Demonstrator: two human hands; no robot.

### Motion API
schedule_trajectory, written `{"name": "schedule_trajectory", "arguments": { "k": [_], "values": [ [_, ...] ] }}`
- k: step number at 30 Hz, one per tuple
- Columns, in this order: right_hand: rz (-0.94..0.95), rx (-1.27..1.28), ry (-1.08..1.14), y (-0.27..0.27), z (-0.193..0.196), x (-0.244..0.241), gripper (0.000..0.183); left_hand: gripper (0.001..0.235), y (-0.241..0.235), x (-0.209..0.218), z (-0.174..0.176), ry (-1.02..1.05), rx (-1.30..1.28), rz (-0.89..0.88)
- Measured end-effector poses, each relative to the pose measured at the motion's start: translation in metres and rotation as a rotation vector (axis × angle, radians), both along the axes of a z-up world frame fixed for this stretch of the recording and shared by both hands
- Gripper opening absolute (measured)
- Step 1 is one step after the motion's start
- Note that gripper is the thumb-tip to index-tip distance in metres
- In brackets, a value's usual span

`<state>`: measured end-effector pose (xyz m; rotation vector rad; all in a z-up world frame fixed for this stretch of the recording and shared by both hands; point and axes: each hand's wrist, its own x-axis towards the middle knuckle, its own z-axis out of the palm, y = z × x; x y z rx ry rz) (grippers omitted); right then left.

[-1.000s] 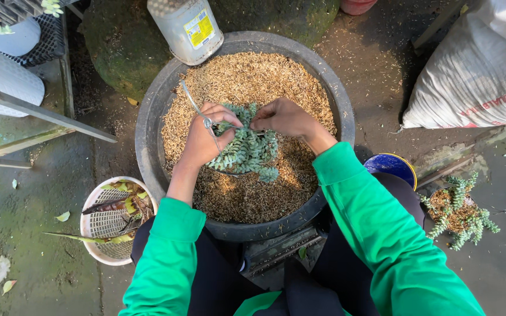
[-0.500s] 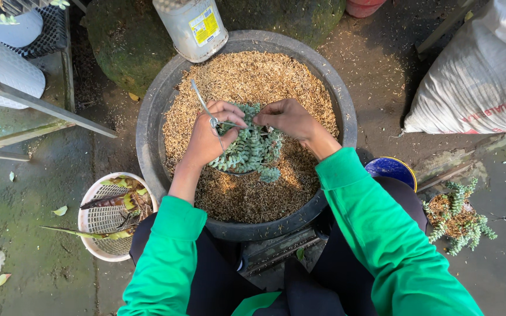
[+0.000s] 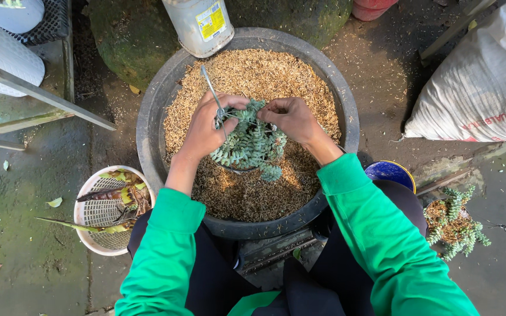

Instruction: The person places succulent cuttings into a large pot filled with soil and rice hulls, using their hands to position the plants and secure them in the substrate.

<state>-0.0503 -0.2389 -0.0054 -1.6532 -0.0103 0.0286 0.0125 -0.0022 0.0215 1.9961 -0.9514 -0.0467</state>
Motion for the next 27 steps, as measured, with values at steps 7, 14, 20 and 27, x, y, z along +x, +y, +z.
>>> {"name": "schedule_trajectory", "arguments": {
  "k": [7, 14, 20, 27],
  "values": [
    [0.029, 0.048, 0.122, -0.002, -0.007, 0.0, 0.015, 0.029, -0.003, -0.004, 0.007, 0.063, -0.014, -0.089],
    [0.012, 0.115, 0.158, -0.001, 0.006, -0.008, 0.029, 0.026, -0.001, -0.006, 0.004, 0.07, -0.007, -0.085],
    [-0.002, 0.123, 0.139, 0.002, 0.0, -0.005, 0.029, 0.023, -0.005, -0.006, 0.013, 0.047, -0.004, -0.084],
    [0.035, -0.01, 0.079, -0.01, -0.008, -0.004, 0.019, 0.027, -0.01, 0.011, 0.002, -0.085, 0.112, -0.033]
  ]
}}
